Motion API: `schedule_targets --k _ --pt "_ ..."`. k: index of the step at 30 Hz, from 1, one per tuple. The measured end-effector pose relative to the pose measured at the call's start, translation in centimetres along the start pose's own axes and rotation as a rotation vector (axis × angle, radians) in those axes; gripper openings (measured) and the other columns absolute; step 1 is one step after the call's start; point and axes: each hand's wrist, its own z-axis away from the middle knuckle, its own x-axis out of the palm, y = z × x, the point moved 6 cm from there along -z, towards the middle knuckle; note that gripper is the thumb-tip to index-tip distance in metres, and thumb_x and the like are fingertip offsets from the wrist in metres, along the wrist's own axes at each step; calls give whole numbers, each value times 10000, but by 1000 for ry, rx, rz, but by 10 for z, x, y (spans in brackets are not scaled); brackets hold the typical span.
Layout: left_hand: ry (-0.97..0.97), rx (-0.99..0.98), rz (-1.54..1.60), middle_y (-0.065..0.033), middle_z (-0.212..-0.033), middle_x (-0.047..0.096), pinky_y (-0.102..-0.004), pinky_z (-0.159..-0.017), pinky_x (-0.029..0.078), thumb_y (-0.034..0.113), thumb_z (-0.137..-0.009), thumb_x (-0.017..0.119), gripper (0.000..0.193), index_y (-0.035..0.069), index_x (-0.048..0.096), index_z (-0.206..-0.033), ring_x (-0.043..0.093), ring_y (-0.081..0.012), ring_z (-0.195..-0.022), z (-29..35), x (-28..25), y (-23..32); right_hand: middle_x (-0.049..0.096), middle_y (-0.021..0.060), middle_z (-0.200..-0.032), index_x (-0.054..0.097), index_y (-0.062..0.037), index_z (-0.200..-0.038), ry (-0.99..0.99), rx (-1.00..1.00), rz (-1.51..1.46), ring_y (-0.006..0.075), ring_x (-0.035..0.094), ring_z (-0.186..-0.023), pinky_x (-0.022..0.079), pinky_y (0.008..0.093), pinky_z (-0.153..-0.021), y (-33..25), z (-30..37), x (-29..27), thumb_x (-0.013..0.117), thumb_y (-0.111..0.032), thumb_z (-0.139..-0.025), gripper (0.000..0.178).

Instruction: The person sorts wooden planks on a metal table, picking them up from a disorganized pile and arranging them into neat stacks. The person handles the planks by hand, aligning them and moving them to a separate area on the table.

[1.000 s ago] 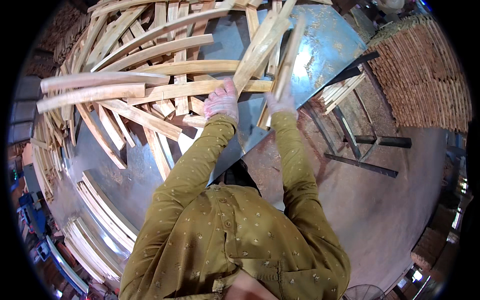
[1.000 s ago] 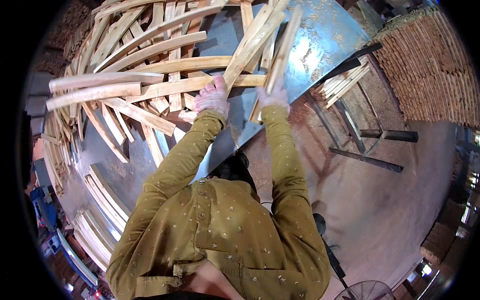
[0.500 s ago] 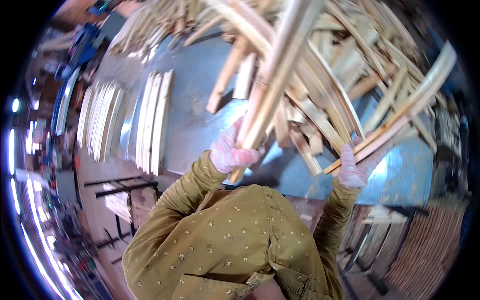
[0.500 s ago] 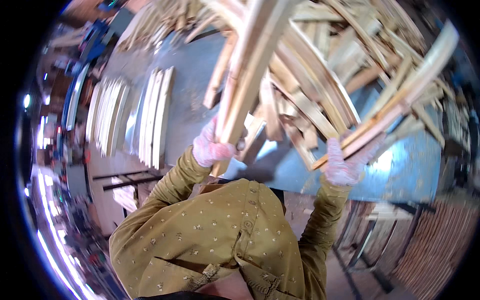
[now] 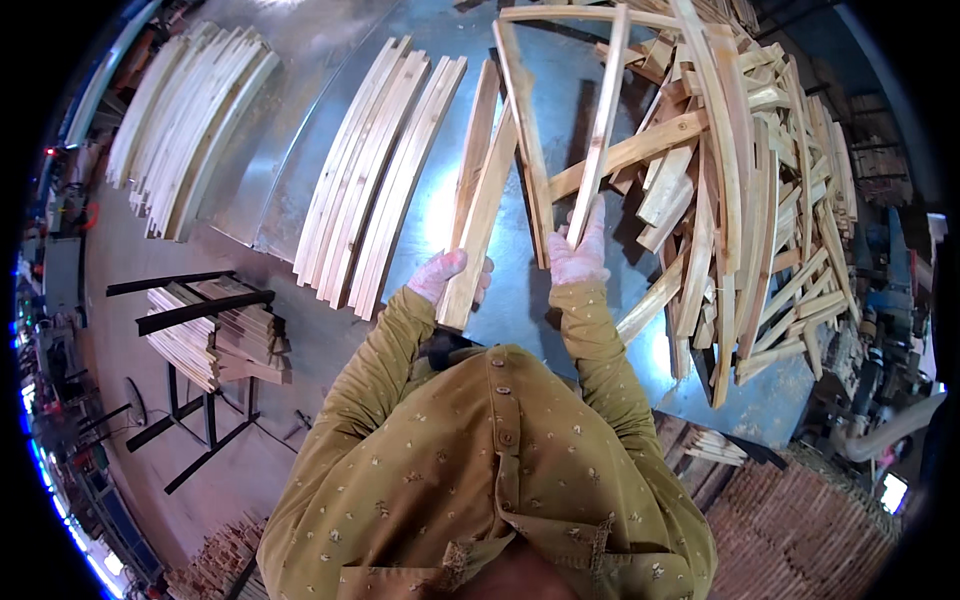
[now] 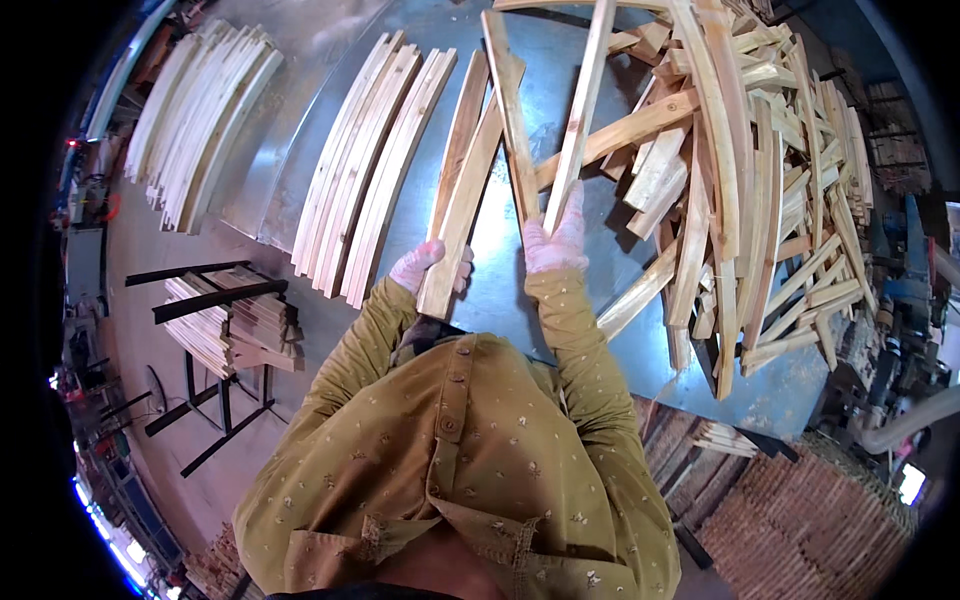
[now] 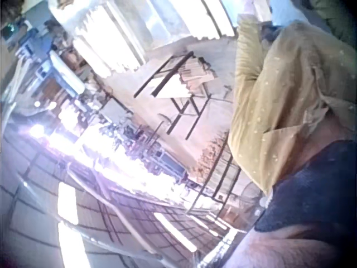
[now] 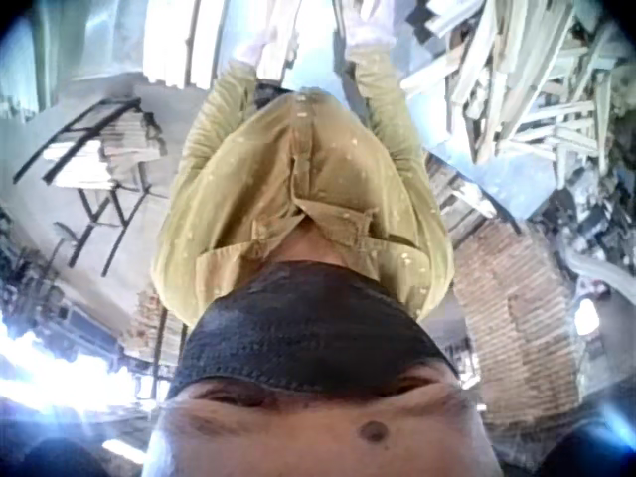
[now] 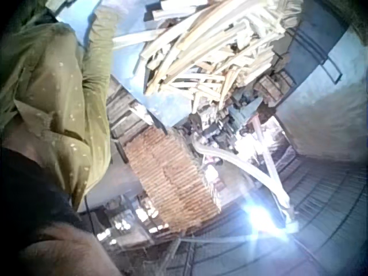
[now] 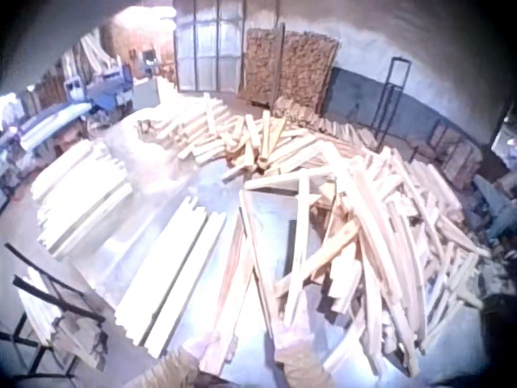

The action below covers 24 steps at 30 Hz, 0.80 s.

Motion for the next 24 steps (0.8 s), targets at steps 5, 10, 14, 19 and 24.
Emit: schedule_targets --k 5,10,14,19,24 --pt "269 120 -603 -210 -1138 616 -384 -896 504 572 -872 612 752 -40 499 -1294 618 -316 -1028 -12 -24 6 508 232 -1358 219 -103 -1526 -177 74 195 313 544 -1204 427 360 -1009 -34 40 54 653 -215 -873 792" --pt "440 38 -985 -267 -1311 537 -390 -1020 408 524 -926 548 720 -22 436 -1381 520 -373 -1227 -2 -14 33 525 246 -1342 296 -85 -1496 -241 238 338 351 546 -1198 431 380 -992 -22 32 76 662 -302 -866 760" --pt "704 43 -1345 -268 -1314 523 -422 -1006 416 396 -903 601 638 10 420 -1378 525 -412 -1196 27 -20 80 611 170 -1188 374 -52 -1452 -216 240 83 256 617 -987 508 346 -843 25 13 60 628 -196 -856 664" --pt "1081 380 -2140 -220 -1340 479 -479 -1007 411 281 -799 684 710 26 391 -1393 487 -393 -1221 62 -31 122 593 78 -995 408 -111 -1437 -372 427 -533 155 574 -752 531 312 -661 7 3 54 580 -83 -893 572" --pt "536 452 -1059 -259 -1390 429 -462 -1066 382 389 -794 762 931 -33 264 -1458 445 -388 -1260 29 26 86 593 98 -1014 388 -96 -1449 -572 515 -987 202 591 -865 537 344 -736 -45 21 61 586 -153 -935 554"
